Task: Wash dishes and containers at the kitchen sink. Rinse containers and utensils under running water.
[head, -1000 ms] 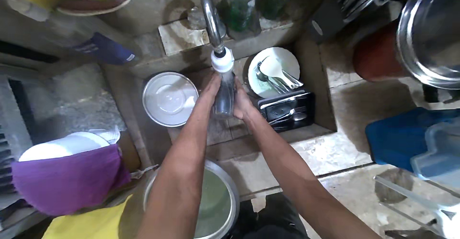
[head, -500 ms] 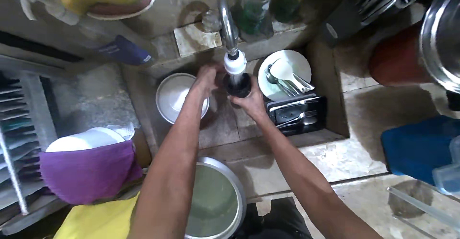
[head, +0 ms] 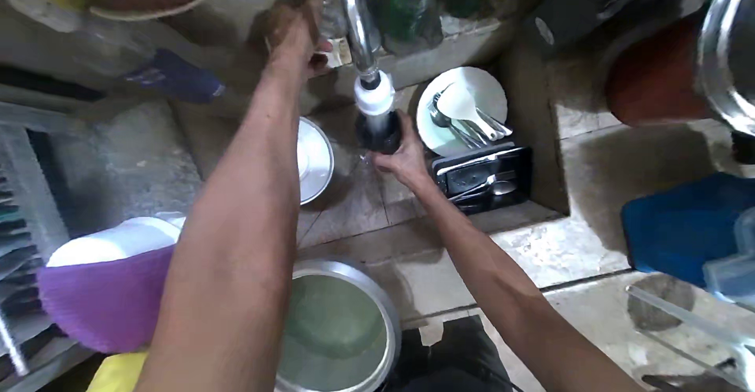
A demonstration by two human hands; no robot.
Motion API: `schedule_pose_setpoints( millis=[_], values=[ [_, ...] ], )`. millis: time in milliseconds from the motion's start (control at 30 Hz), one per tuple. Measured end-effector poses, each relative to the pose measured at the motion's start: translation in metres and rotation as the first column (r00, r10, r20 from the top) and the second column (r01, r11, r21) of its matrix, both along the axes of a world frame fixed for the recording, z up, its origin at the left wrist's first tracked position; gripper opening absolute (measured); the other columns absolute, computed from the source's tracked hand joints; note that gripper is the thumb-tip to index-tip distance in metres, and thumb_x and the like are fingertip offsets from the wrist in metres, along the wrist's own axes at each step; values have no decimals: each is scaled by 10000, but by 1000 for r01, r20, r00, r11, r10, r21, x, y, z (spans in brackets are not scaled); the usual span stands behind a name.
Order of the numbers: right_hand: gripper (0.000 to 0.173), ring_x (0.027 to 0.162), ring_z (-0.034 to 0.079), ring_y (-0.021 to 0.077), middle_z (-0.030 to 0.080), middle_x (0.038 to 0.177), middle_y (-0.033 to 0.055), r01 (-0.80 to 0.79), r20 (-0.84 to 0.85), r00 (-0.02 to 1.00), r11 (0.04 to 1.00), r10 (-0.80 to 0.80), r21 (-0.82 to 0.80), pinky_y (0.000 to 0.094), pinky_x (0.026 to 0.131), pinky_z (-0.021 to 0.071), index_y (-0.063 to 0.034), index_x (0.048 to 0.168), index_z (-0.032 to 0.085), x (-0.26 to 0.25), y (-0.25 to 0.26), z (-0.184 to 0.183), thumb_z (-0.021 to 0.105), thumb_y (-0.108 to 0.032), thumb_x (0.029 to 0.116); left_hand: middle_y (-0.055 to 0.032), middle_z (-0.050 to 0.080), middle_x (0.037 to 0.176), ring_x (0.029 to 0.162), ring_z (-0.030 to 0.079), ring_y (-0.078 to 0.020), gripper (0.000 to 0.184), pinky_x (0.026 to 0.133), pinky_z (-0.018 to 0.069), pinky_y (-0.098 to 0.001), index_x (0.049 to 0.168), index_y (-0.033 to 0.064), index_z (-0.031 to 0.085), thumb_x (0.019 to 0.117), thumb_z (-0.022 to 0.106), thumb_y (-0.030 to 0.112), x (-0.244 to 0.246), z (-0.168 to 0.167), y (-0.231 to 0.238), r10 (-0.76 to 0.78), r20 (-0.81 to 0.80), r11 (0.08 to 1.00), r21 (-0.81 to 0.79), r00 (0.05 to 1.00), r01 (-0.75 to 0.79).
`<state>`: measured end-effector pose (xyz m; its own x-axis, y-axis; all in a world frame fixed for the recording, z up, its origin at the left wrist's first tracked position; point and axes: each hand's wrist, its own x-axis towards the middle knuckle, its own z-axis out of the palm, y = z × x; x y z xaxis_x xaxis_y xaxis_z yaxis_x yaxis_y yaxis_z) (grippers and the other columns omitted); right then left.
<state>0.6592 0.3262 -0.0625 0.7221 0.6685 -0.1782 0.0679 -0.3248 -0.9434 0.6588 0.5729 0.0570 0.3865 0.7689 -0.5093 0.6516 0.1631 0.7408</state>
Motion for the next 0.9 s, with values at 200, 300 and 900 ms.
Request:
schedule_pose_setpoints(
  millis=[200, 300, 900],
  values=[
    [1034, 1214, 644, 259, 640, 1348, 150, -4, -51, 999, 1000, 5, 20, 505, 1013, 555, -108, 1519, 438, 0, -7, -4, 959, -263, 640, 11, 549, 832, 568, 498, -53, 391, 514, 451, -202, 1225, 122, 589, 1032, 568, 462, 7, 19, -7, -20, -74, 999, 38, 997, 23],
    [1030, 1262, 611, 214, 612, 1385, 133, -10, -42, 999, 995, 15, 97, 445, 1062, 536, -85, 1513, 429, 2, -7, 4, 960, -264, 649, 16, 549, 811, 560, 488, -55, 409, 515, 449, -213, 1184, 136, 614, 991, 612, 496, 10, 19, 3, -17, -98, 997, 74, 995, 24],
    [809, 1055, 681, 317, 674, 1240, 151, -117, -900, 422, 978, -110, -174, 524, 819, 587, -166, 1381, 586, -21, -44, -9, 694, -733, 814, 29, 585, 796, 644, 587, -88, 336, 587, 520, -247, 1082, 186, 603, 995, 573, 509, 12, -19, 35, 38, 79, 988, -152, 996, -26]
  ],
)
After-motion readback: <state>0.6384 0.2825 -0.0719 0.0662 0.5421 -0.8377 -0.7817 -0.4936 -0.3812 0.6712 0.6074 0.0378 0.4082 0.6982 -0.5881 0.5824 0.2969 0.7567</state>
